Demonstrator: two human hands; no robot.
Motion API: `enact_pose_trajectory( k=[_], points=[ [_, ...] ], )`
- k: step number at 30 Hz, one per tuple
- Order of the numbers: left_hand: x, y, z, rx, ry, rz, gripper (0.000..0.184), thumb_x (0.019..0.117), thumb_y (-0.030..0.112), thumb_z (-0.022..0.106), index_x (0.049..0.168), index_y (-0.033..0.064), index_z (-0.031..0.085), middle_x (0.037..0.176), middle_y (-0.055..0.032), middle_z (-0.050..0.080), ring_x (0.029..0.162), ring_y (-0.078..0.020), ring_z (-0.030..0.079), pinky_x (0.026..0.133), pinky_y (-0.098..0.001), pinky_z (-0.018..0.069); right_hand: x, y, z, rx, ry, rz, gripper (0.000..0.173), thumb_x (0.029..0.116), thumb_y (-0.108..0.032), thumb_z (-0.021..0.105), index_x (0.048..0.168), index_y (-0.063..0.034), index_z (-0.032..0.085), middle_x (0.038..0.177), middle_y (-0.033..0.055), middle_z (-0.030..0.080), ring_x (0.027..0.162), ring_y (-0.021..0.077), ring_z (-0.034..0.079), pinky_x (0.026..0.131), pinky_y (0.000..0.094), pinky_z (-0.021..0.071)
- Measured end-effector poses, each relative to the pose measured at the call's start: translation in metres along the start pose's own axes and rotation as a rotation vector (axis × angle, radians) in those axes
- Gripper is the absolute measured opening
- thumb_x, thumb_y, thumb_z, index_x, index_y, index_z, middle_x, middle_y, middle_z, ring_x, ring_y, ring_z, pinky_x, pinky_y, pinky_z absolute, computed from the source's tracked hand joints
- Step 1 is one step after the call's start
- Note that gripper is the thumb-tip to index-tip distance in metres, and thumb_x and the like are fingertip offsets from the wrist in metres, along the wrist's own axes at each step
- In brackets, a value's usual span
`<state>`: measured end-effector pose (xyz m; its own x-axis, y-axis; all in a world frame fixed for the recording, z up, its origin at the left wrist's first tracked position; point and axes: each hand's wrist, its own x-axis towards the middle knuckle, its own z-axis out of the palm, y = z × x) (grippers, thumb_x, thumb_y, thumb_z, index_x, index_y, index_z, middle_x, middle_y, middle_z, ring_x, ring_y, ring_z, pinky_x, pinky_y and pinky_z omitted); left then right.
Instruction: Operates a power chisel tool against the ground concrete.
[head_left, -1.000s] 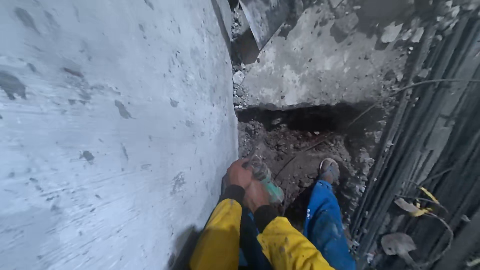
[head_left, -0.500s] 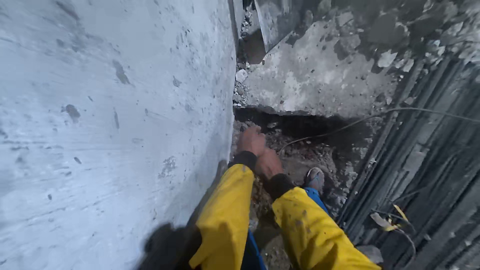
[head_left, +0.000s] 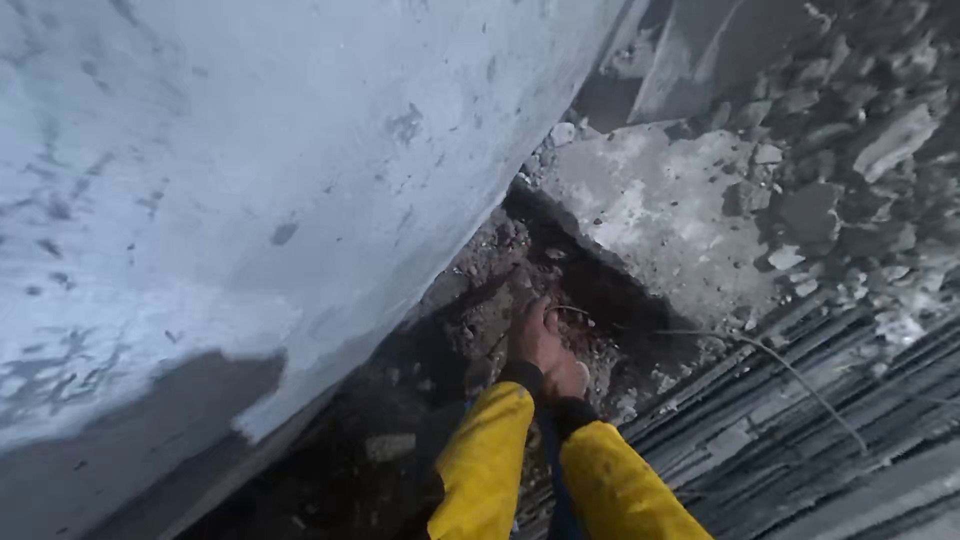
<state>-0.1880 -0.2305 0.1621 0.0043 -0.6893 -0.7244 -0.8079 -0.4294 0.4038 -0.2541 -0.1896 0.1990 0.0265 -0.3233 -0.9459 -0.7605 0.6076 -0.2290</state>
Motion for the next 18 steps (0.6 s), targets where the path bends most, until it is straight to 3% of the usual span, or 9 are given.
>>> enact_pose_trajectory(
  k=[3, 5, 7, 8, 10, 11, 13, 16, 18],
  points=[
    [-0.007, -0.007, 0.000, -0.014, 0.024, 0.007, 0.040, 0.1058, 0.030, 0.051, 0.141, 0.0152, 0.063, 0.152, -0.0074, 0.054, 0.144, -0.0203, 0.048, 0.121, -0.0385, 0.0386, -0.005, 0.001, 0.005, 0.002, 0.027, -0.076, 0.048, 0.1012, -0.034, 0.061, 0.132, 0.0037, 0.063, 0.127, 0.0236, 0.068, 0.120, 0.0353, 0.065, 0.105, 0.0510, 0.0500],
    [-0.008, -0.007, -0.004, -0.013, -0.010, -0.018, 0.040, 0.1063, 0.032, 0.051, 0.141, 0.0171, 0.062, 0.155, -0.0057, 0.052, 0.145, -0.0203, 0.046, 0.120, -0.0405, 0.0391, -0.008, 0.012, 0.015, 0.016, 0.170, -0.196, 0.046, 0.0991, -0.033, 0.062, 0.123, 0.0062, 0.067, 0.118, 0.0245, 0.071, 0.110, 0.0346, 0.069, 0.097, 0.0470, 0.0551],
    [-0.005, -0.005, -0.010, -0.045, -0.019, -0.034, 0.043, 0.1061, 0.038, 0.053, 0.144, 0.0194, 0.060, 0.158, -0.0036, 0.048, 0.147, -0.0209, 0.044, 0.120, -0.0445, 0.0391, -0.013, -0.005, -0.008, 0.034, -0.011, -0.072, 0.046, 0.1009, -0.024, 0.063, 0.135, 0.0057, 0.058, 0.135, 0.0240, 0.062, 0.126, 0.0327, 0.061, 0.108, 0.0463, 0.0477],
    [0.001, -0.004, -0.014, -0.074, 0.004, -0.023, 0.044, 0.1055, 0.040, 0.053, 0.144, 0.0191, 0.059, 0.158, -0.0040, 0.048, 0.147, -0.0216, 0.044, 0.119, -0.0462, 0.0397, -0.003, -0.008, -0.005, 0.076, 0.063, -0.077, 0.046, 0.0967, -0.023, 0.068, 0.132, 0.0054, 0.061, 0.131, 0.0240, 0.065, 0.122, 0.0332, 0.063, 0.105, 0.0483, 0.0500],
    [0.012, -0.003, -0.025, -0.171, 0.059, 0.005, 0.051, 0.1051, 0.046, 0.053, 0.146, 0.0156, 0.057, 0.157, -0.0088, 0.048, 0.145, -0.0262, 0.046, 0.118, -0.0505, 0.0409, 0.016, -0.013, -0.003, 0.135, 0.188, -0.122, 0.050, 0.0908, -0.024, 0.073, 0.130, 0.0044, 0.062, 0.125, 0.0247, 0.067, 0.118, 0.0350, 0.065, 0.102, 0.0523, 0.0525],
    [0.013, -0.004, -0.029, -0.237, 0.096, 0.017, 0.054, 0.1053, 0.048, 0.052, 0.147, 0.0135, 0.055, 0.157, -0.0116, 0.047, 0.145, -0.0287, 0.046, 0.117, -0.0526, 0.0412, 0.017, -0.021, -0.013, 0.123, 0.163, -0.093, 0.049, 0.0922, -0.025, 0.073, 0.131, 0.0030, 0.062, 0.125, 0.0243, 0.067, 0.119, 0.0352, 0.065, 0.103, 0.0534, 0.0523],
    [0.013, -0.005, -0.043, -0.369, 0.183, 0.032, 0.058, 0.1063, 0.050, 0.049, 0.151, 0.0131, 0.049, 0.158, -0.0126, 0.045, 0.145, -0.0295, 0.045, 0.117, -0.0531, 0.0406, 0.025, -0.043, -0.036, 0.036, 0.166, -0.030, 0.041, 0.0963, -0.035, 0.068, 0.120, -0.0012, 0.069, 0.119, 0.0218, 0.070, 0.114, 0.0350, 0.068, 0.098, 0.0559, 0.0541],
    [0.005, -0.015, -0.059, -0.523, 0.244, 0.037, 0.058, 0.1082, 0.042, 0.047, 0.155, 0.0078, 0.042, 0.154, -0.0174, 0.048, 0.141, -0.0286, 0.049, 0.117, -0.0477, 0.0426, 0.032, -0.084, -0.076, -0.007, 0.202, 0.072, 0.047, 0.0951, -0.050, 0.064, 0.109, -0.0053, 0.072, 0.112, 0.0187, 0.072, 0.107, 0.0347, 0.070, 0.091, 0.0587, 0.0556],
    [-0.004, -0.030, -0.058, -0.605, 0.256, -0.019, 0.060, 0.1091, 0.036, 0.046, 0.157, 0.0028, 0.035, 0.152, -0.0225, 0.049, 0.137, -0.0295, 0.054, 0.114, -0.0451, 0.0459, 0.040, -0.106, -0.092, -0.010, 0.193, 0.088, 0.046, 0.0930, -0.048, 0.066, 0.105, -0.0041, 0.073, 0.110, 0.0190, 0.072, 0.105, 0.0353, 0.070, 0.090, 0.0599, 0.0555]
  ],
)
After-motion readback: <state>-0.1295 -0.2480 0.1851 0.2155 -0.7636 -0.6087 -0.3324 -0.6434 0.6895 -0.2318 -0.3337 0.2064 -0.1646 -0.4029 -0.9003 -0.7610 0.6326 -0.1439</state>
